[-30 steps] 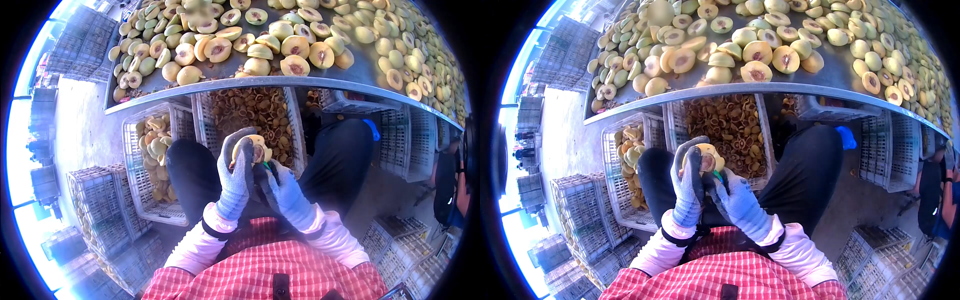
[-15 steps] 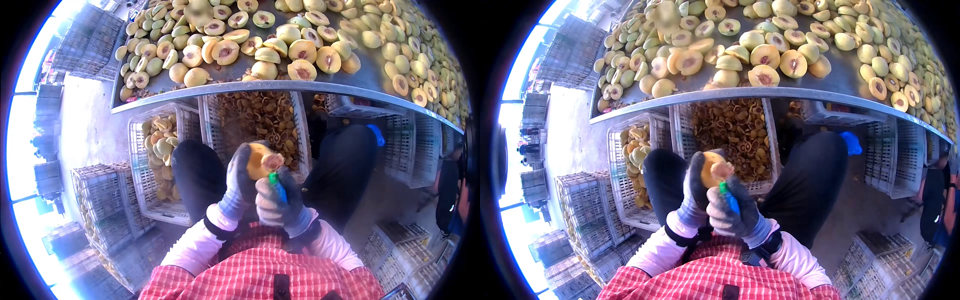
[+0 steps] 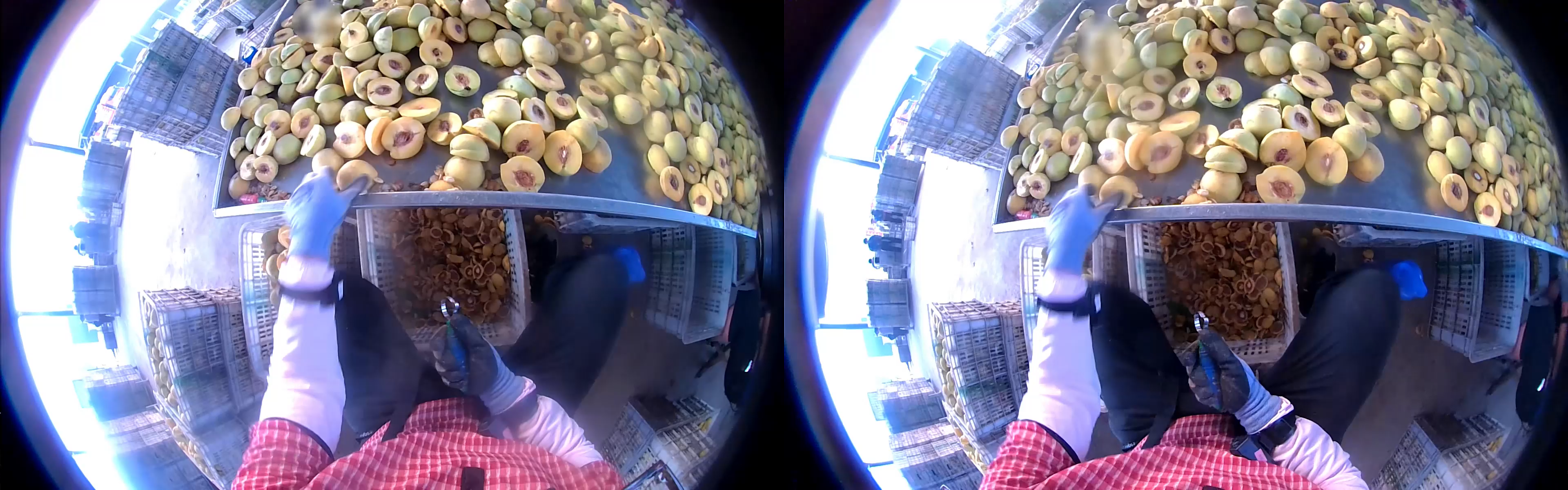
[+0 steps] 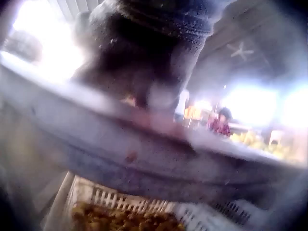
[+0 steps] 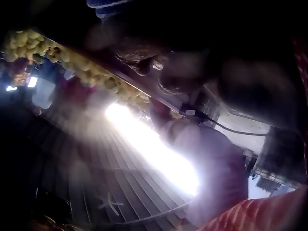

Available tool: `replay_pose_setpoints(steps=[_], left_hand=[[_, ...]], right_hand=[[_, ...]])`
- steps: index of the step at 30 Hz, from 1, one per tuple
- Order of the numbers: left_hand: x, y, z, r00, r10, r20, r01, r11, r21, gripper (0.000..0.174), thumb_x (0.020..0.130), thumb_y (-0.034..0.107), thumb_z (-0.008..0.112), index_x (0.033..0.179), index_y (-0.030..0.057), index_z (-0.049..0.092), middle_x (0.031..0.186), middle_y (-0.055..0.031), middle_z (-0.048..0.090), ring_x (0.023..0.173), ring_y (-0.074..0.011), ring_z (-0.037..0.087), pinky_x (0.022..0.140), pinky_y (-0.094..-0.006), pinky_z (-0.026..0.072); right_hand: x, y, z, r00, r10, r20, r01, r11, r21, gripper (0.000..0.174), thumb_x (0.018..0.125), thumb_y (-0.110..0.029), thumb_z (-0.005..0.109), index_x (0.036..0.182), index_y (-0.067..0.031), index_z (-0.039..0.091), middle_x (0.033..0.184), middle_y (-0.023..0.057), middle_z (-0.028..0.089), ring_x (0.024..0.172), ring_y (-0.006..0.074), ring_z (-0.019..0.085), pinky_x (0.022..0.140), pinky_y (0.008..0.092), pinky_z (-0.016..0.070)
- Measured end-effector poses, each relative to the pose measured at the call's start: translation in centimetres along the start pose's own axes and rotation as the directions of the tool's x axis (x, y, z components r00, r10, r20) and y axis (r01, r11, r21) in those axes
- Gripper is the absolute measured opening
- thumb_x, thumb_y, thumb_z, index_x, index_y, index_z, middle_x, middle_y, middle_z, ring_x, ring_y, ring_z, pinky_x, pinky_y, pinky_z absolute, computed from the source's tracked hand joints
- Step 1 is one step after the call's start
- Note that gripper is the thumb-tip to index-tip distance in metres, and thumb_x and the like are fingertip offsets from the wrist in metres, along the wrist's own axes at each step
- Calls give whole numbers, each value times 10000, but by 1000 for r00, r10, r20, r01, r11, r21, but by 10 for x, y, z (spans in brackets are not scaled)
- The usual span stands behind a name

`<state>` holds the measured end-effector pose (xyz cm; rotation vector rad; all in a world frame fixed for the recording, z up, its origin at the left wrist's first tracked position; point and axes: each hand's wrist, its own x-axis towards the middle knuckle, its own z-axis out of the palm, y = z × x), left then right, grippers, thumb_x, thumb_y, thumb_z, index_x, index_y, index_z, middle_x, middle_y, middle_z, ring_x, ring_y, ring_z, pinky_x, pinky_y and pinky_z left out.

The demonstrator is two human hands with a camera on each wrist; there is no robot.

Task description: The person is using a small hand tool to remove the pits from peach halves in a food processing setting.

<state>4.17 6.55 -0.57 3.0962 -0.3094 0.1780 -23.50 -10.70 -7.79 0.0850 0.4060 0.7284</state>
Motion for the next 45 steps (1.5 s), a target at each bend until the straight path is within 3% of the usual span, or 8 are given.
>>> replay_pose_setpoints(steps=[5, 7, 11, 20, 26, 29, 35, 45], left_hand=[[73, 24, 22, 909, 70, 411, -138, 981, 137, 801, 706, 645, 678, 1131, -27, 574, 1011, -217, 673, 947, -344, 661, 828, -410, 508], [66, 12, 34, 919, 209, 334, -117, 954, -275, 781, 687, 532, 739, 1187, -29, 529, 996, -182, 673, 943, -281, 665, 851, -392, 503], [-34, 45, -12, 902, 354, 248, 247, 48, -968, 827, 670, 327, 795, 1328, -12, 424, 1196, -132, 572, 1075, -198, 580, 924, -345, 470], [-154, 103, -2, 864, 355, 357, 501, -531, -684, 899, 744, 354, 716, 1444, -1, 277, 1318, -194, 481, 1204, -279, 501, 1041, -355, 391], [-170, 113, -12, 899, 156, 408, 434, -210, -876, 579, 938, 398, 525, 1361, 26, 394, 1259, -155, 510, 1134, -221, 530, 978, -335, 433], [-176, 123, -10, 934, 100, 344, 346, -6, -938, 466, 997, 362, 441, 1306, 14, 456, 1209, -113, 538, 1112, -188, 527, 990, -318, 400], [-194, 124, 1, 957, 28, 290, 284, 123, -951, 417, 975, 309, 511, 1249, -5, 494, 1204, -111, 538, 1103, -182, 529, 970, -310, 418], [-200, 128, -8, 941, 16, 339, 339, -77, -938, 388, 956, 262, 556, 1234, -7, 525, 1153, -107, 586, 1019, -168, 591, 897, -285, 479]], right_hand=[[1, -11, -3, 997, -61, 46, 60, 998, 28, 455, 983, -501, 396, 920, -101, 603, 585, -10, 442, 438, 90, 385, 386, 212, 322], [2, -11, 8, 966, -190, -175, 178, 981, -79, 433, 979, -486, 421, 916, -97, 602, 599, -6, 466, 443, 107, 406, 386, 230, 331], [-9, -24, 39, 853, -471, -225, 371, 850, -373, 391, 962, -460, 498, 924, -85, 600, 609, 19, 540, 450, 114, 460, 415, 243, 366], [-5, -19, 47, 609, -770, 191, 318, 16, -948, 228, 922, -168, 585, 1021, 36, 568, 777, 172, 617, 698, 219, 621, 641, 338, 470], [-25, -27, 57, 558, -820, 123, 207, -6, -978, 214, 887, -98, 616, 1080, -28, 555, 807, 131, 622, 735, 189, 634, 677, 325, 490], [-17, -35, 61, 326, -898, 296, 266, -213, -940, 217, 869, -94, 634, 1063, -40, 553, 848, 123, 623, 751, 216, 650, 679, 331, 505], [-23, -23, 55, 375, -781, 500, -78, -564, -822, 298, 751, -119, 716, 1001, -64, 564, 812, 138, 605, 720, 357, 625, 614, 410, 495], [-36, 0, 54, 451, -751, 482, 183, -450, -874, 219, 754, -106, 708, 913, -68, 563, 758, 134, 583, 670, 322, 615, 592, 390, 480]])
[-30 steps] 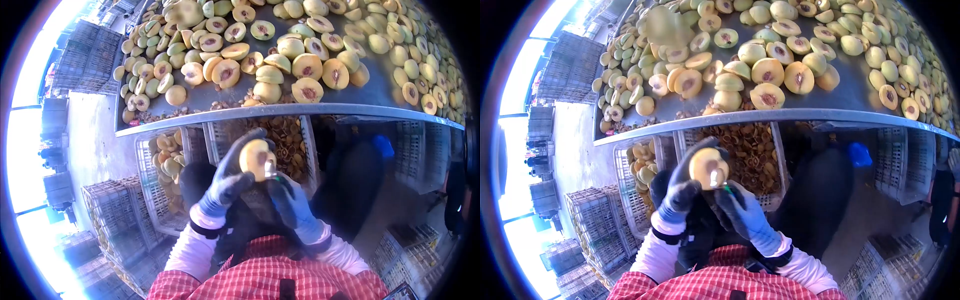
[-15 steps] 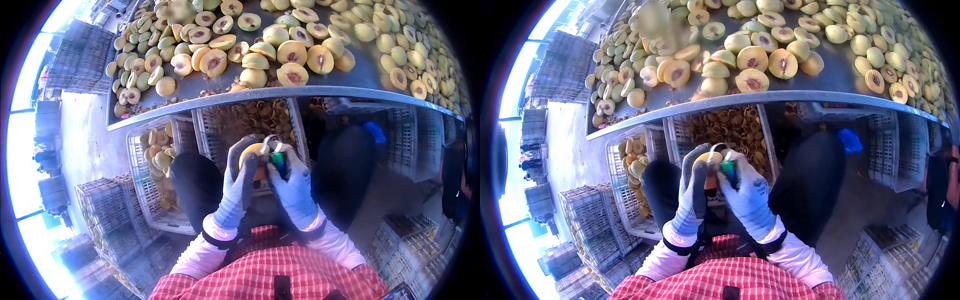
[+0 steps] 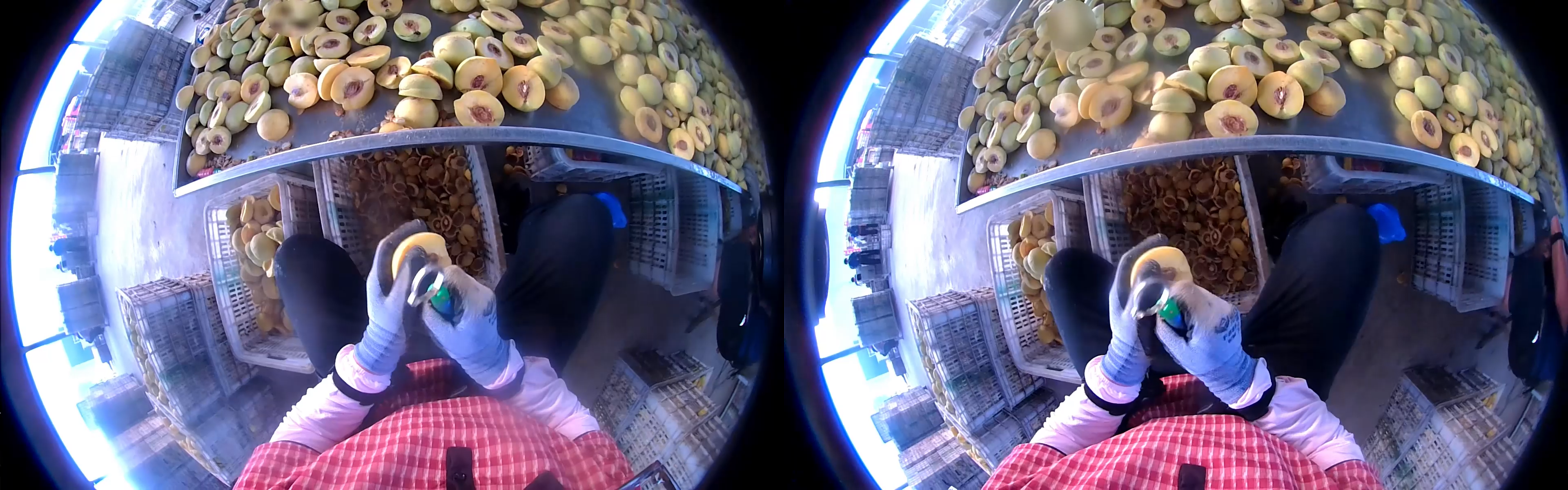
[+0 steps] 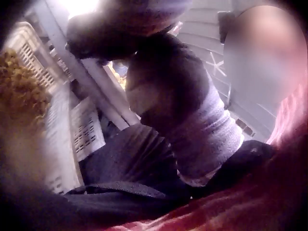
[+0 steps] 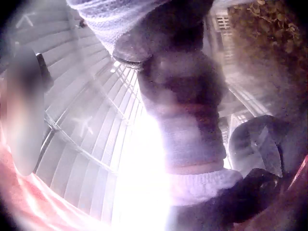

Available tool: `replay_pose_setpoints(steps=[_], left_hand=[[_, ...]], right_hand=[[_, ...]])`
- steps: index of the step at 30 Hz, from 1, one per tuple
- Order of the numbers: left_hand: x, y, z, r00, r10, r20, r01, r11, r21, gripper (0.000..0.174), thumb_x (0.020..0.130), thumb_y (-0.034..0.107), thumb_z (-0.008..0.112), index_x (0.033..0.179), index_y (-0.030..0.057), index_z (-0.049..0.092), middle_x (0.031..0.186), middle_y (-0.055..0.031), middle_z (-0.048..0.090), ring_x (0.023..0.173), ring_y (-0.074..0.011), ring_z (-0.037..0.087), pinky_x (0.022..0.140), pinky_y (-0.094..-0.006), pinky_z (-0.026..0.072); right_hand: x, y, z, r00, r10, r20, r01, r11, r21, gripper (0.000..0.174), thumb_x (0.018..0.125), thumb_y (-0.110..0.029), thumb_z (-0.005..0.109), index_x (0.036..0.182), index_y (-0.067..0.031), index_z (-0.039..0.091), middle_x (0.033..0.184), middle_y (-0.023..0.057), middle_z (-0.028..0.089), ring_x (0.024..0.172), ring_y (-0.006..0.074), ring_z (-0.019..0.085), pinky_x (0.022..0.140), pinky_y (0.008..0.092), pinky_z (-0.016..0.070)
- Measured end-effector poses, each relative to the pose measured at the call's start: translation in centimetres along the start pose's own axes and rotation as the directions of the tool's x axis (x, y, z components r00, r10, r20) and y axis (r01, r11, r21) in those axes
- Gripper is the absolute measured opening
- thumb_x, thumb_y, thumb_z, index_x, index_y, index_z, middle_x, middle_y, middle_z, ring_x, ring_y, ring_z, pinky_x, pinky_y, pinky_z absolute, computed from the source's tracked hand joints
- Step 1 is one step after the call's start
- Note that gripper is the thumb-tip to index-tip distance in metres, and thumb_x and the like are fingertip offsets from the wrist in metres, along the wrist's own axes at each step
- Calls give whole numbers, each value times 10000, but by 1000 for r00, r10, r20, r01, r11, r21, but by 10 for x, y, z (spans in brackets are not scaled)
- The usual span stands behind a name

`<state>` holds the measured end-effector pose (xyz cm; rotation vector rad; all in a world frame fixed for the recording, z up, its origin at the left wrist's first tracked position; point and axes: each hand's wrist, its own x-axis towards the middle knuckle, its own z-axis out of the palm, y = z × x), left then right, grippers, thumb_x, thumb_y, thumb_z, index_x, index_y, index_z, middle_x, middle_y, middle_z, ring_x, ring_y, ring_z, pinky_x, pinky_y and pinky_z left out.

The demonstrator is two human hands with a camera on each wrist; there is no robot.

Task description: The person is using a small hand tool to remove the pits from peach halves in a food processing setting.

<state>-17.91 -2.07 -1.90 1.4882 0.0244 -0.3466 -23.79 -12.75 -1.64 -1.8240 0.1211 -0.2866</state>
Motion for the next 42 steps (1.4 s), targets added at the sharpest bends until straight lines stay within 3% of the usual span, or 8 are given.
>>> replay_pose_setpoints(steps=[4, 22, 25, 28, 30, 34, 38, 42], left_hand=[[1, 13, -6, 997, -43, -63, 37, 995, -97, 396, 964, 300, 537, 1241, 16, 525, 1135, -119, 591, 986, -175, 609, 899, -286, 487], [7, 7, 5, 992, -42, 118, 31, 995, 97, 307, 923, 207, 614, 1158, 12, 577, 1046, -80, 627, 942, -140, 600, 842, -272, 492], [12, 8, 1, 973, -42, 228, 16, 993, 117, 284, 916, 185, 628, 1128, -1, 594, 995, -69, 642, 872, -116, 614, 785, -250, 497], [17, 3, -5, 941, 147, 303, -179, 980, 82, 318, 860, 72, 598, 1158, -39, 583, 1048, -116, 654, 919, -175, 634, 827, -294, 500], [22, -7, -10, 934, 140, 327, -197, 970, 146, 336, 839, 59, 583, 1157, -50, 571, 1030, -126, 655, 912, -181, 633, 824, -299, 502], [33, -39, -31, 911, 44, 409, -138, 969, 204, 295, 876, 113, 565, 1126, -43, 565, 1032, -98, 619, 906, -166, 601, 795, -291, 506], [28, -35, -38, 834, 256, 489, -489, 753, 440, 344, 855, 261, 568, 1022, -37, 610, 915, -151, 668, 812, -251, 656, 757, -358, 502], [11, -3, -25, 883, 76, 463, -190, 960, 206, 327, 920, 197, 552, 1146, -38, 573, 988, -142, 664, 881, -207, 638, 796, -313, 510]], right_hand=[[-5, -2, -10, 916, 389, 100, -402, 873, 278, 140, 885, -140, 626, 940, -26, 564, 745, 184, 597, 685, 347, 621, 621, 371, 475], [-38, 47, 11, 999, 25, 48, -25, 1000, 7, 227, 946, -225, 549, 999, -5, 560, 766, 140, 620, 664, 306, 615, 570, 370, 468], [-19, -3, -19, 647, 513, 564, -759, 360, 543, 294, 968, -329, 527, 964, -37, 568, 692, 71, 595, 557, 202, 580, 455, 294, 435], [-34, 14, -12, 615, -1, 788, -680, -507, 530, 442, 970, -486, 437, 987, -57, 542, 655, 29, 495, 516, 140, 492, 417, 238, 374], [-42, 26, -2, 614, -84, 785, -563, -743, 362, 446, 941, -509, 459, 968, -69, 526, 724, 34, 478, 580, 147, 484, 472, 274, 393], [-54, 65, 35, 685, -244, 686, -545, -797, 260, 371, 951, -402, 509, 1130, -77, 511, 792, 20, 474, 588, 124, 463, 457, 244, 383], [-56, 83, 54, 533, -375, 758, -672, -732, 110, 505, 940, -546, 426, 969, -79, 614, 670, 40, 523, 500, 141, 471, 424, 295, 407], [-47, 45, 34, 605, -465, 646, -600, -800, -13, 481, 940, -535, 447, 963, -73, 577, 654, 28, 496, 497, 135, 475, 437, 277, 404]])
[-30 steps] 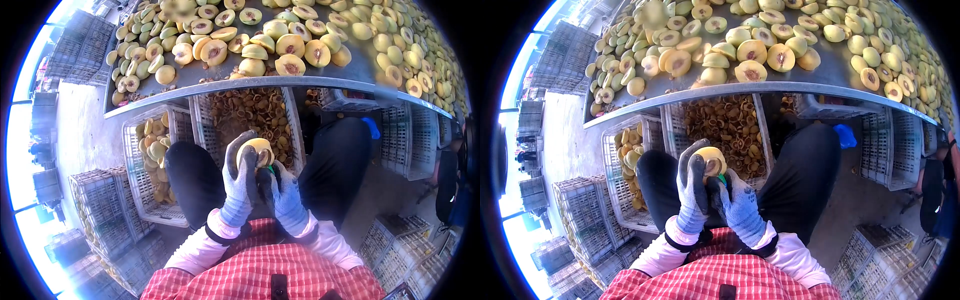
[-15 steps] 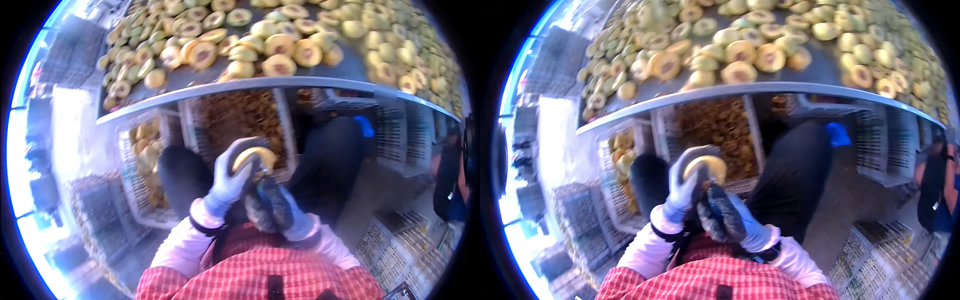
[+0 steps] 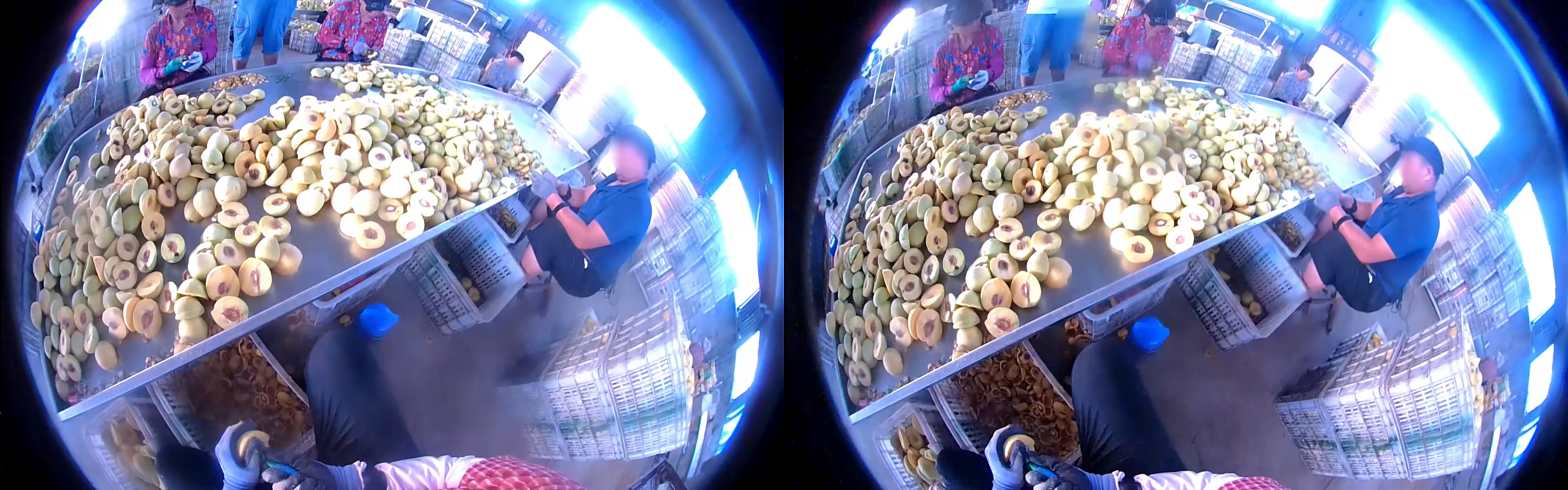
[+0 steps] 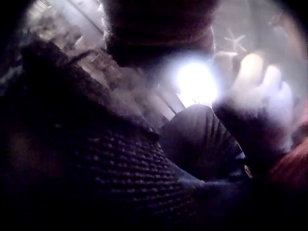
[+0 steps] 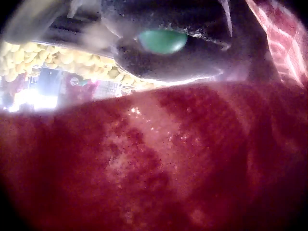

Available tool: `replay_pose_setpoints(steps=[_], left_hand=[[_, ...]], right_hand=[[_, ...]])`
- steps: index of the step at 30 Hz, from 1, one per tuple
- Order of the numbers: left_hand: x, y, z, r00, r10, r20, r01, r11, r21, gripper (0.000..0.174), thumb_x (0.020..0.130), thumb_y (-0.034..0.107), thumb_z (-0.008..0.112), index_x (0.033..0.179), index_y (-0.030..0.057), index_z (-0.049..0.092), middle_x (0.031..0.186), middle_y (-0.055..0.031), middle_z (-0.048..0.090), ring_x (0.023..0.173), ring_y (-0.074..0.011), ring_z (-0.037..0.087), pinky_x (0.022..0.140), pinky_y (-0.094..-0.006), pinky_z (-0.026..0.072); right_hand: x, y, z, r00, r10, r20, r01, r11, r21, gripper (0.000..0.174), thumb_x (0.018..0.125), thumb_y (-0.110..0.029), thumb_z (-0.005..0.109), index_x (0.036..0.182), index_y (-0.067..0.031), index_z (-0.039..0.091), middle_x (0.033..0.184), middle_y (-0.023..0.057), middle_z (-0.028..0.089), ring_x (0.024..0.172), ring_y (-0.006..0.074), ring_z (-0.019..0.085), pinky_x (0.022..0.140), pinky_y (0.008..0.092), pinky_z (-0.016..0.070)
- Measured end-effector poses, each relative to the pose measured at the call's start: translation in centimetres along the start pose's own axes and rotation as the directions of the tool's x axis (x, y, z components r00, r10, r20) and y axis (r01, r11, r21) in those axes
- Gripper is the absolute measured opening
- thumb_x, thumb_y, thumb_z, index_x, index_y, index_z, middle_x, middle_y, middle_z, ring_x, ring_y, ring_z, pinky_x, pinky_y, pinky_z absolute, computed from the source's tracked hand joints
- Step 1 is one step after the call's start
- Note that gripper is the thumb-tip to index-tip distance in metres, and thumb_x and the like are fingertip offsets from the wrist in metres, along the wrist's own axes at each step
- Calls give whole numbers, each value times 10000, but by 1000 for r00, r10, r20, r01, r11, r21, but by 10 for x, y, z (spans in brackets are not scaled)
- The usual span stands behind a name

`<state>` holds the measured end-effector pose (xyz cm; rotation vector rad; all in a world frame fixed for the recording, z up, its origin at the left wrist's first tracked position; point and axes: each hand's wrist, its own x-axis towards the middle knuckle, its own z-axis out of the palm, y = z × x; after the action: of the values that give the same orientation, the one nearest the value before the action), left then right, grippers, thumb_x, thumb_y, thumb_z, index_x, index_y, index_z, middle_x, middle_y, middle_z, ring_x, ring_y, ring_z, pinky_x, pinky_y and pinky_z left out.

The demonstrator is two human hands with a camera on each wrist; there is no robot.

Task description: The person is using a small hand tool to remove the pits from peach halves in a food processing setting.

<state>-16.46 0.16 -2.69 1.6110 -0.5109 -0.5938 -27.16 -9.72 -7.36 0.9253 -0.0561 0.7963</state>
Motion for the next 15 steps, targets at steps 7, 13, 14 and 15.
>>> replay_pose_setpoints(steps=[7, 13, 14, 15], left_hand=[[-14, -92, 14, 923, -372, -100, 219, 720, -659, 349, 970, 289, 440, 1108, 16, 606, 1038, -104, 656, 926, -210, 626, 806, -331, 496], [-36, -6, 31, 842, -455, -290, 227, 786, -575, 290, 971, 264, 493, 1109, 54, 638, 983, -16, 645, 825, -116, 578, 756, -267, 480], [-36, -9, 30, 873, -421, -246, 225, 796, -562, 303, 949, 284, 525, 1107, 52, 641, 949, -26, 643, 804, -114, 572, 740, -267, 483], [-21, -12, 20, 849, -459, -263, 230, 769, -597, 317, 938, 298, 538, 1108, 51, 639, 935, -37, 641, 795, -121, 575, 729, -269, 485]], right_hand=[[-12, -24, -27, 994, -42, -97, 26, 987, -161, 477, 927, -556, 467, 1002, -92, 553, 696, 18, 507, 567, 133, 509, 477, 279, 419], [-13, 12, 6, 932, -179, -316, 35, 910, -414, 504, 919, -589, 472, 761, -111, 471, 623, 7, 426, 490, 114, 428, 392, 216, 337], [-12, 18, 11, 881, -247, -403, 18, 869, -494, 559, 917, -617, 443, 691, -107, 461, 557, 1, 394, 428, 107, 391, 351, 209, 311], [0, -2, 13, 886, -218, -409, -15, 869, -495, 565, 919, -618, 437, 680, -106, 456, 549, -1, 394, 417, 104, 387, 350, 210, 316]])
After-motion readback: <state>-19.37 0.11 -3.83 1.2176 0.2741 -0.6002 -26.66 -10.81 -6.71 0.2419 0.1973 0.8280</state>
